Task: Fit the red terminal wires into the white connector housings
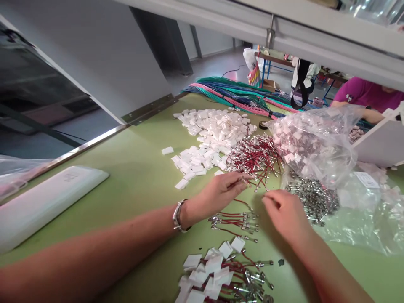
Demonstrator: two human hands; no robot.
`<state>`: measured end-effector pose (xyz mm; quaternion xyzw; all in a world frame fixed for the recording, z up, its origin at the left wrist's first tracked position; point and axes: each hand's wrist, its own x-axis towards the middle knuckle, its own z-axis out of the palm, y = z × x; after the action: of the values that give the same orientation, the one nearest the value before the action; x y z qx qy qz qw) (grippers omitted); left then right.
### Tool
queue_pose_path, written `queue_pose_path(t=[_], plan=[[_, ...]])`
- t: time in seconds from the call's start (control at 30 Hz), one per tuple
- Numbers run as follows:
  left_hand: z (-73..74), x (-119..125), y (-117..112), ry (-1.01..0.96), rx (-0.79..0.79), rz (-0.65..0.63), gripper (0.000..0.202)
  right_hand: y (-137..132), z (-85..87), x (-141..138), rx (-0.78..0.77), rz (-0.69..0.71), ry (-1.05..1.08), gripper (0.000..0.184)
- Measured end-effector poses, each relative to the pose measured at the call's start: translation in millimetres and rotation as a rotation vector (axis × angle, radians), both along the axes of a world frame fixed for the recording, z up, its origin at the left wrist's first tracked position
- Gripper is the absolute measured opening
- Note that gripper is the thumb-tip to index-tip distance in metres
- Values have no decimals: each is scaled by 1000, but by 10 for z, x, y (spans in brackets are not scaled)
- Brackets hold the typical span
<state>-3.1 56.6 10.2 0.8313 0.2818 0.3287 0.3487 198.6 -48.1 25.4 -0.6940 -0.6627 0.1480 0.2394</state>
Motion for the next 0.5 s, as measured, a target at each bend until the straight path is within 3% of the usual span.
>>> queue_pose_path(t=[0.1,0.23,0.33,0.5], plan=[[28,8,-16,57,-136,-99,31,84,27,395,-42,-192,-328,22],[44,8,20,35,-331,-77,39,158,-37,683,-126,-152,-635,25],[36,23,39,61,-432,-15,35,172,-89,697,-121,-111,-664,22],[7,63,19,56,-551,-20,27,156,-49,649,-40,-125,-583,18]])
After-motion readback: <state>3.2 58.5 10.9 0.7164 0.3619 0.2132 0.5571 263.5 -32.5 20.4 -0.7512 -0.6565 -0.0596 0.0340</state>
